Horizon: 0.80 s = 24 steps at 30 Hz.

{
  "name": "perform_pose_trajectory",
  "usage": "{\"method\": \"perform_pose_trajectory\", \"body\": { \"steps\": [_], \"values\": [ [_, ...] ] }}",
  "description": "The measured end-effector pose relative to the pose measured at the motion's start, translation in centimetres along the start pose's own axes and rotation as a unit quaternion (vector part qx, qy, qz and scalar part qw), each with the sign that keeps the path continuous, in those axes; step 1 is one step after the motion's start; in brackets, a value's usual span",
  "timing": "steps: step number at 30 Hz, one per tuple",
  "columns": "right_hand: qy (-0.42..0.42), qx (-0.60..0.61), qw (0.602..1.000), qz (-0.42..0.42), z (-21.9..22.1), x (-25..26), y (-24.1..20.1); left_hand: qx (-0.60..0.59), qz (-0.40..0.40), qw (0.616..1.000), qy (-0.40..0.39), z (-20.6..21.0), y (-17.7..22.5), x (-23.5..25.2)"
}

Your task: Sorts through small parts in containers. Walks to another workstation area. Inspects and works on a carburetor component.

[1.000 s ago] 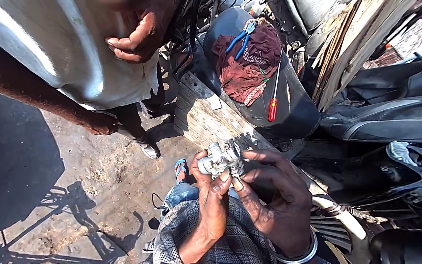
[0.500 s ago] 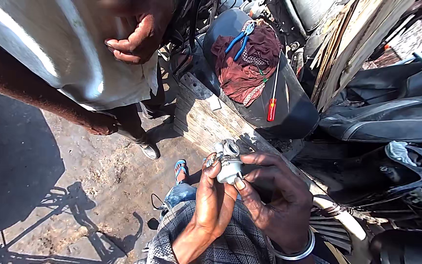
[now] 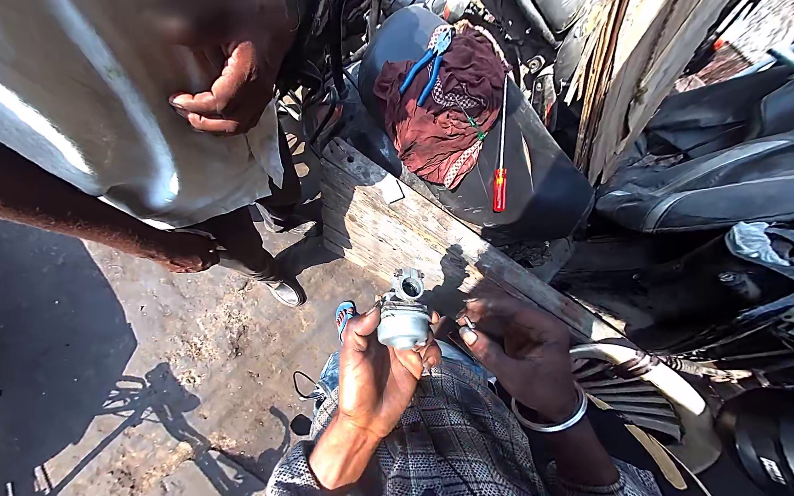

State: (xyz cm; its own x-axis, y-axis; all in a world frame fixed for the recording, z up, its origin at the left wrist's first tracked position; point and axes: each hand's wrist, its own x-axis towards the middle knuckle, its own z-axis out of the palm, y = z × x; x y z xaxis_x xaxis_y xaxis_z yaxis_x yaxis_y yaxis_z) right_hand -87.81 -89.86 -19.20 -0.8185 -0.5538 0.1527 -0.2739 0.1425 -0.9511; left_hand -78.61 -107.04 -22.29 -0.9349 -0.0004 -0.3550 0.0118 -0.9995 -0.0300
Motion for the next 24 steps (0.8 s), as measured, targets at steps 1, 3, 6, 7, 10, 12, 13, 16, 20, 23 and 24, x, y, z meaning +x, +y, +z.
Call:
{"method": "perform_pose_trajectory", "body": {
  "steps": [1,3,6,7,10,12,13,16,20,23,24],
  "values": [
    [-0.024,-0.03,0.999,0.028,-0.5,-0.8,1.1,0.009,0.002,1.0,0.002,-0.6,0.3,-0.3],
    [-0.088,-0.129,0.985,0.076,-1.2,-2.4,3.0,0.024,0.013,0.999,0.02,-1.6,0.8,-0.7],
    [-0.195,-0.253,0.941,0.111,-1.1,-3.8,4.3,0.026,0.025,0.997,0.07,-2.8,0.9,-1.4],
    [-0.224,-0.267,0.93,0.114,-0.5,-3.8,4.5,0.031,0.028,0.996,0.082,-3.1,1.2,-1.7],
    [-0.264,-0.273,0.92,0.096,1.4,-2.5,4.4,0.05,0.033,0.993,0.1,-3.8,2.2,-2.2],
    [-0.263,-0.272,0.922,0.084,1.2,-1.8,4.4,0.047,0.037,0.993,0.1,-3.9,2.2,-2.2],
    [-0.26,-0.269,0.924,0.081,0.7,-1.6,4.5,0.047,0.038,0.994,0.095,-3.8,2.1,-2.1],
    [-0.221,-0.24,0.942,0.074,-1.3,-1.3,6.1,0.065,0.046,0.993,0.086,-3.0,1.4,-1.3],
    [-0.126,-0.156,0.973,0.118,-4.5,-1.4,9.6,0.069,0.043,0.994,0.071,-1.8,-0.1,-0.2],
    [-0.001,-0.085,0.974,0.21,-6.9,-1.8,16.4,0.047,0.028,0.997,0.059,-1.0,-1.3,0.8],
    [0.043,-0.062,0.965,0.251,-7.7,-2.0,19.0,0.045,0.024,0.997,0.06,-0.9,-1.6,1.0]
  ]
}}
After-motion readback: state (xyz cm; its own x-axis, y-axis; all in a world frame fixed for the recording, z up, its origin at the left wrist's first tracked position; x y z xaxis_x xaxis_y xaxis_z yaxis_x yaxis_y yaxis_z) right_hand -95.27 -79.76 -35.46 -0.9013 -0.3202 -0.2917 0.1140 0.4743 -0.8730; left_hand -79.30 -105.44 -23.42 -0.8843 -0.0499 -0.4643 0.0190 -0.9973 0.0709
